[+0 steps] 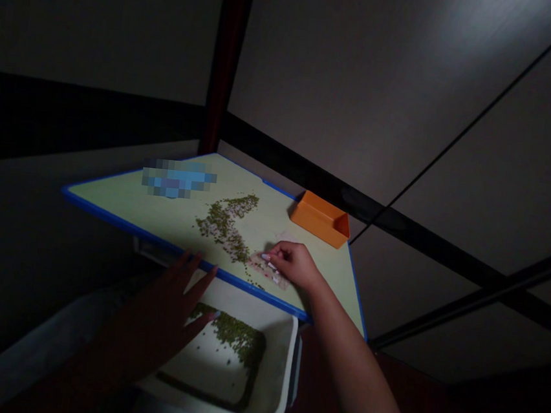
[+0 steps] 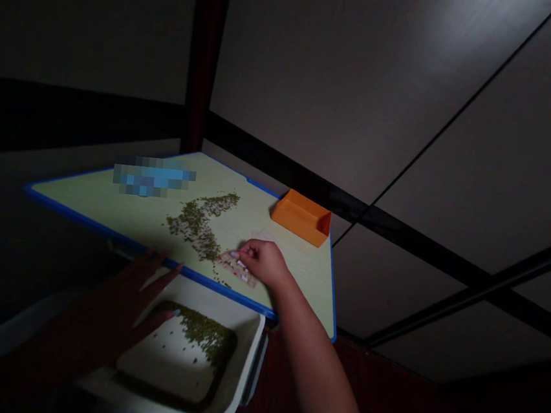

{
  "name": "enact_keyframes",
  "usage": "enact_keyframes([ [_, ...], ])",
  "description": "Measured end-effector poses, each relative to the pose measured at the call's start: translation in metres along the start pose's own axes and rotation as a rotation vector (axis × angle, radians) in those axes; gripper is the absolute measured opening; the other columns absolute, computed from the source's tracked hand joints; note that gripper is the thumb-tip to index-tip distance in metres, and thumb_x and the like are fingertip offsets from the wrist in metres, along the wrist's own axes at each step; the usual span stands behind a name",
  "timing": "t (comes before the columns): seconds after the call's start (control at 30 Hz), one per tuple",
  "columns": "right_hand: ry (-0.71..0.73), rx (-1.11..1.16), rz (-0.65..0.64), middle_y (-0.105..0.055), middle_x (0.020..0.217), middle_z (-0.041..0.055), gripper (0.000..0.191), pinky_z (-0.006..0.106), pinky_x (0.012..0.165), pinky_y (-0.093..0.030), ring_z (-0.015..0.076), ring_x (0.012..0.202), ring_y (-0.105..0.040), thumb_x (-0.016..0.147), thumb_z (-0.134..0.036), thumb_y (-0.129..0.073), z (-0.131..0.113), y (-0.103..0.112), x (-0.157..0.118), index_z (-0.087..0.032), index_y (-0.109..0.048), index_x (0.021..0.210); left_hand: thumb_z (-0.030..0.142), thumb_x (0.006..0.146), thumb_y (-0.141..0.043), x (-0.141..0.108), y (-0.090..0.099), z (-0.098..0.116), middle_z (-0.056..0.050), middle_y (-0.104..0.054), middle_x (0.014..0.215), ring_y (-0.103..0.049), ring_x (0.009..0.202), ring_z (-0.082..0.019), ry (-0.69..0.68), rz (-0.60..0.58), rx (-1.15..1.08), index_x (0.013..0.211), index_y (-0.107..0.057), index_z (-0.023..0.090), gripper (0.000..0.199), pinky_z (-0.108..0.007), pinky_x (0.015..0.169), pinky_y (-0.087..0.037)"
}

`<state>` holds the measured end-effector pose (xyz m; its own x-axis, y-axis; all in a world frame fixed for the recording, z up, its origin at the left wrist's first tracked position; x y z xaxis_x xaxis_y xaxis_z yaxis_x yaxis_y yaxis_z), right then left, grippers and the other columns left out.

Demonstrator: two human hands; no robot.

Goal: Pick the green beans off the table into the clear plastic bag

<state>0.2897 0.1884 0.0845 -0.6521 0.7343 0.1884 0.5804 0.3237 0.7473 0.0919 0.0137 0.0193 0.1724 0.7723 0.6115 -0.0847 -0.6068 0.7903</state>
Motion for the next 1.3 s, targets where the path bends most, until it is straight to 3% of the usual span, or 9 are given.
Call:
enact_keyframes([
  [0.13,0.007,0.005,-0.010,-0.055,0.058,-0.0027,0.025,0.021,0.052,-0.027,0.0078,0.052,-0.039,0.083,-0.038,-0.068,-0.0024,-0.0003,-0.0001,-0.012,-0.070,0.080,0.061,0.088,-0.041,-0.0007,-0.0015,-0.0006,-0.021,-0.051,0.144,-0.045,0.135,-0.039,-0.010,0.026,-0.017,0.137,-0.052,0.016,0.067,-0.053,0.097,-0.051],
  [0.47,0.071,0.020,-0.069,-0.052,0.058,-0.0028,0.022,0.021,0.053,-0.028,0.0087,0.055,-0.040,0.082,-0.034,-0.069,-0.0046,0.0015,-0.0019,-0.013,-0.073,0.083,0.050,0.087,-0.050,0.0001,0.0005,-0.0008,-0.018,-0.051,0.145,-0.044,0.136,-0.038,0.009,-0.006,-0.026,0.139,-0.049,0.019,0.060,-0.053,0.099,-0.050],
  [0.63,0.101,0.009,-0.079,-0.053,0.059,-0.0019,0.024,0.021,0.054,-0.029,0.0094,0.056,-0.041,0.084,-0.035,-0.067,-0.0057,0.0017,-0.0022,-0.012,-0.073,0.084,0.052,0.086,-0.052,-0.0009,-0.0023,-0.0010,-0.023,-0.047,0.147,-0.042,0.137,-0.041,-0.013,0.004,-0.030,0.138,-0.050,0.015,0.064,-0.055,0.100,-0.049],
  [1.3,0.098,0.042,-0.154,-0.050,0.056,-0.0044,0.021,0.020,0.052,-0.028,0.0082,0.051,-0.039,0.081,-0.034,-0.070,-0.0080,-0.0009,-0.0059,-0.014,-0.069,0.081,0.059,0.089,-0.041,0.0017,0.0020,-0.0005,-0.020,-0.050,0.145,-0.042,0.138,-0.039,0.012,-0.003,-0.062,0.136,-0.053,0.016,0.066,-0.055,0.100,-0.048],
])
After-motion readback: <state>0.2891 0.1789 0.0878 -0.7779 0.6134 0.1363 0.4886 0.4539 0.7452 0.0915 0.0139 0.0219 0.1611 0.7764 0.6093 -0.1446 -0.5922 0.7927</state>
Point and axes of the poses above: each hand's wrist, its own x-axis towards the middle knuckle, its own y-axis out of the back of the hand, z = x × y, the point moved 3 cm from there along x, towards the middle knuckle
